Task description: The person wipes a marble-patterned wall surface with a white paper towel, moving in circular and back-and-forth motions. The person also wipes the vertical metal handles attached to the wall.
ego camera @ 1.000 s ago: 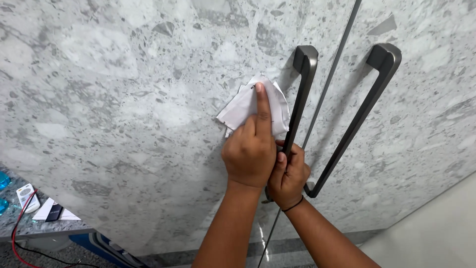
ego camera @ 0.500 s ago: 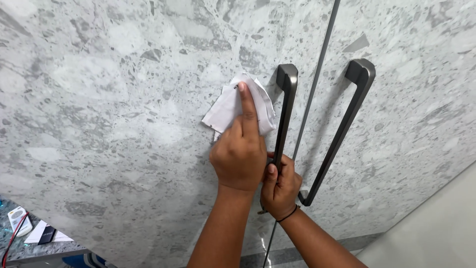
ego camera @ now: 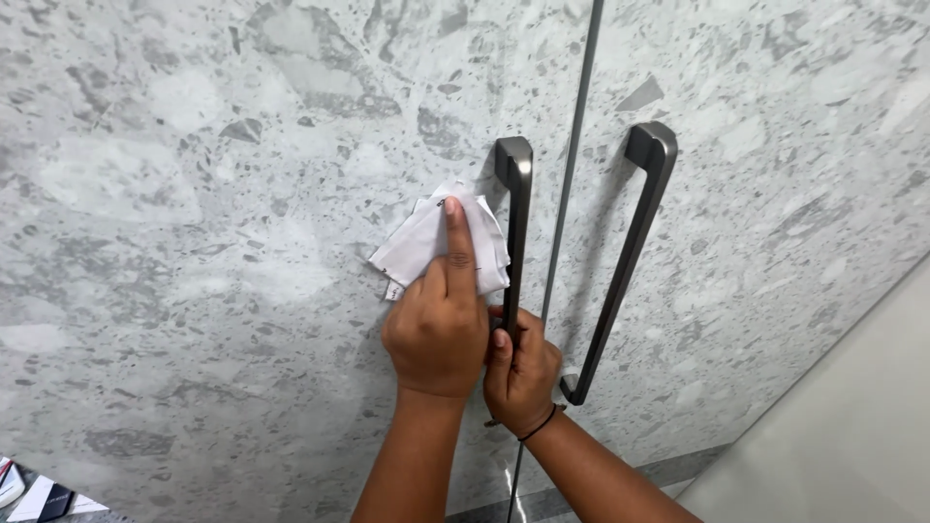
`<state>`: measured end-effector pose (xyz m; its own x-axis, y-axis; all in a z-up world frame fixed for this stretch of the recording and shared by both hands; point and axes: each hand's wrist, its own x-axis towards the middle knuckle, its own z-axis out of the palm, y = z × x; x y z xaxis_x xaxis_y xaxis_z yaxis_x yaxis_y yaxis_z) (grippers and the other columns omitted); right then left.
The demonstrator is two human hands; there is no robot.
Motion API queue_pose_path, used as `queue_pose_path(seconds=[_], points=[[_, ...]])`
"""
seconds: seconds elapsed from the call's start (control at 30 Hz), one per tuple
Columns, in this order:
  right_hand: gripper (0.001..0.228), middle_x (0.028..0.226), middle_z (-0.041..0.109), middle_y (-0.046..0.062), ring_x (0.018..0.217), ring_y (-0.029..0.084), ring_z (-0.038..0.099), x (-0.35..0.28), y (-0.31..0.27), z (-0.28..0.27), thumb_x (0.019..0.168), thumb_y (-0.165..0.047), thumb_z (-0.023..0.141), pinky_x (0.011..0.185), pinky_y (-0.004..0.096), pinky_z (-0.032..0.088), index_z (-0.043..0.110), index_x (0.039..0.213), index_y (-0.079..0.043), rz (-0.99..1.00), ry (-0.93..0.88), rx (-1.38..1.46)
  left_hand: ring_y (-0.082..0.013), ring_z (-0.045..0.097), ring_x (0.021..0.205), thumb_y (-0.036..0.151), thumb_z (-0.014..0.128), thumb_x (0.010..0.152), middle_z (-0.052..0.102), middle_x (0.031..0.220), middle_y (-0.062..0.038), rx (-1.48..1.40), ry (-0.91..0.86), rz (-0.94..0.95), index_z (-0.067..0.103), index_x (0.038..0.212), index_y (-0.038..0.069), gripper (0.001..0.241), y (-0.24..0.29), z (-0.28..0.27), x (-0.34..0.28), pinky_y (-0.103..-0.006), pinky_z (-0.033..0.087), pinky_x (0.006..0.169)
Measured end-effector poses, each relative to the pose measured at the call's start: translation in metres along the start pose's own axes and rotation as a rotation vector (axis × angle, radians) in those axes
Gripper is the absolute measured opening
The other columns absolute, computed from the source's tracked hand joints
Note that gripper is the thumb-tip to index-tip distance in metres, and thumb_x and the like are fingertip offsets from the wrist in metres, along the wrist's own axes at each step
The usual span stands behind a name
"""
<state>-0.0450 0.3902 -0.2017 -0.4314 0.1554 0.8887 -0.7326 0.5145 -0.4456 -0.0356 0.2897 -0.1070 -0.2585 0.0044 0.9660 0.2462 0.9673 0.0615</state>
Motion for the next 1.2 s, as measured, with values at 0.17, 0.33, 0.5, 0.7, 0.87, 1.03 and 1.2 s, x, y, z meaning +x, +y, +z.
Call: queue_pose_path(seconds=[0.17,0.33,0.5,0.7,0.87,1.03,1.2], points=[[0.021,0.078,0.067,0.006,0.063,0.016,0.067,0.002,-0.004,0.001,0.111,-0.018,0.049,0.058,0.030,0.052,0.056,0.122,0.000,-0.074,0.027,0.021,-0.0071,0.058,0.055,0.019,0.062,0.107,0.074,0.090,-0.001,-0.061,0.005,-0.059,0.034,0.161,0.005,0.063,0.003,0.006,0.003,-0.0262,0.048,0.047],[0.021,0.069,0.064,0.004,0.057,0.015,0.065,-0.004,0.007,0.003,0.109,-0.018,0.049,0.053,0.030,0.049,0.055,0.119,0.000,-0.004,-0.021,0.046,-0.0071,0.059,0.055,0.017,0.061,0.108,0.073,0.087,0.002,-0.041,0.002,-0.077,0.034,0.161,0.005,0.060,0.006,0.006,0.017,-0.0269,0.047,0.045],[0.022,0.071,0.065,0.005,0.058,0.016,0.065,-0.003,0.005,0.002,0.109,-0.018,0.049,0.054,0.031,0.050,0.055,0.120,0.000,-0.022,-0.005,0.029,-0.0054,0.053,0.050,0.011,0.062,0.106,0.063,0.069,0.006,0.029,-0.056,0.019,0.038,0.159,0.005,0.058,0.003,0.002,0.008,-0.0265,0.046,0.042],[0.021,0.071,0.065,0.005,0.059,0.015,0.066,-0.002,0.004,0.002,0.109,-0.018,0.050,0.056,0.030,0.050,0.056,0.119,-0.001,-0.045,-0.009,0.044,-0.0054,0.052,0.052,0.008,0.060,0.101,0.061,0.070,0.006,0.032,-0.047,0.031,0.036,0.160,0.006,0.064,0.001,0.003,0.005,-0.0259,0.046,0.044],[0.021,0.063,0.059,0.003,0.053,0.015,0.060,-0.002,0.002,0.001,0.107,-0.016,0.051,0.053,0.030,0.047,0.058,0.120,0.000,0.013,-0.018,0.037,-0.0063,0.053,0.048,0.020,0.061,0.107,0.076,0.092,-0.004,0.036,0.069,-0.035,0.030,0.156,0.005,0.060,0.001,-0.004,0.034,-0.0261,0.045,0.040],[0.020,0.064,0.059,0.002,0.055,0.013,0.060,0.001,0.001,0.001,0.108,-0.015,0.050,0.053,0.029,0.047,0.057,0.121,0.000,-0.024,-0.007,0.041,-0.0068,0.054,0.054,0.012,0.060,0.109,0.067,0.077,0.003,0.000,0.038,-0.058,0.031,0.162,0.007,0.060,0.000,0.000,0.027,-0.0284,0.045,0.044],[0.021,0.062,0.059,0.002,0.053,0.014,0.060,0.000,0.000,-0.001,0.108,-0.017,0.051,0.052,0.030,0.046,0.058,0.120,-0.001,0.008,-0.035,0.067,-0.0059,0.052,0.053,0.002,0.059,0.104,0.062,0.071,0.005,-0.012,-0.002,-0.051,0.035,0.162,0.009,0.063,-0.002,0.000,0.012,-0.0262,0.044,0.044]])
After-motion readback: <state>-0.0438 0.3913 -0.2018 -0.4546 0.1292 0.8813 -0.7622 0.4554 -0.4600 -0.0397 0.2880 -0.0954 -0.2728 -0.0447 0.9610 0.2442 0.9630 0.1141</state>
